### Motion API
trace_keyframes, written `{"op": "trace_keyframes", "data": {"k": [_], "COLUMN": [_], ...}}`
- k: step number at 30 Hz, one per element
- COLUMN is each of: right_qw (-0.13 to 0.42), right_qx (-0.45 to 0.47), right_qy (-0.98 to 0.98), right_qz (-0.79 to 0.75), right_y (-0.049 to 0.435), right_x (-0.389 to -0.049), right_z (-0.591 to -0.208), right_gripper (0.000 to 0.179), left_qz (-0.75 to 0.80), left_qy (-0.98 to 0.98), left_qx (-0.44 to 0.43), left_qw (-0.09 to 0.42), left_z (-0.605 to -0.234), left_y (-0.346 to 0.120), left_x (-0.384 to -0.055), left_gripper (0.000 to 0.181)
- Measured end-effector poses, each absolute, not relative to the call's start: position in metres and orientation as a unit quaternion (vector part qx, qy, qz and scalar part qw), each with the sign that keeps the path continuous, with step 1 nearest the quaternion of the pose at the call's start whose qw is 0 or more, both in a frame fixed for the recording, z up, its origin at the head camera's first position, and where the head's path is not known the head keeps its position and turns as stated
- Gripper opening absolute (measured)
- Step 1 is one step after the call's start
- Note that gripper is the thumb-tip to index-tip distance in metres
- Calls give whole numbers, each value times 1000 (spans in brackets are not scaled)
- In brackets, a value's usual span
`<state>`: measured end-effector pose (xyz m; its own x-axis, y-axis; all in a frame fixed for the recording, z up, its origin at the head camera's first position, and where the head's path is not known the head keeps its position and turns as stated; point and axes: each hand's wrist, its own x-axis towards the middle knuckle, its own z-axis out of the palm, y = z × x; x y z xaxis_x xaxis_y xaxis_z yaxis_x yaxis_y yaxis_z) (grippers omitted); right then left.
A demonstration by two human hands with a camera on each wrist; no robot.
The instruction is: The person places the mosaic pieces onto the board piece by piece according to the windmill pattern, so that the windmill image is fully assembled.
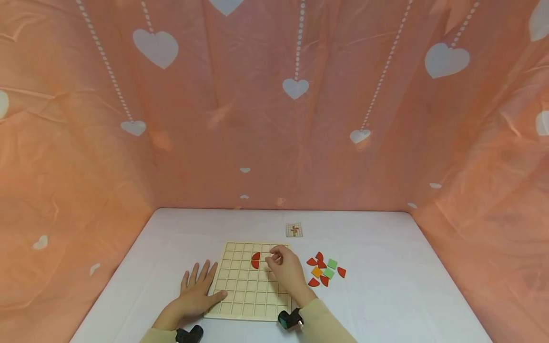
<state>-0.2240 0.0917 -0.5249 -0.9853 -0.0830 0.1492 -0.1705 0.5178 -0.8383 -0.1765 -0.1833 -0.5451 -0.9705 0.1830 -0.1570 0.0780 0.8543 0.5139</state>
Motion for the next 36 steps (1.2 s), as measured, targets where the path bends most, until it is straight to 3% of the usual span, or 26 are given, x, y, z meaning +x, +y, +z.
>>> {"op": "trace_keyframes", "data": {"k": [13,18,26,36], "right_qw": [19,4,14,0], "right_qx": [-6,-5,-11,-24], "right_qy": [-904,-909,-924,-928], "right_qz": [428,416,382,373], "right_y": [200,210,219,222], "right_x": [-217,-218,-219,-225], "right_z": [-524,-524,-520,-521], "right_gripper": [24,22,36,35], "left_qz": [278,283,282,290], "left_qy": [953,952,953,951], "left_qx": [63,61,64,68], "left_qw": [106,99,88,88], "left_z": [-547,-543,-542,-540], "left_y": [-184,-184,-184,-183], "left_x": [-175,-174,-175,-174], "left_gripper": [95,94,96,93]}}
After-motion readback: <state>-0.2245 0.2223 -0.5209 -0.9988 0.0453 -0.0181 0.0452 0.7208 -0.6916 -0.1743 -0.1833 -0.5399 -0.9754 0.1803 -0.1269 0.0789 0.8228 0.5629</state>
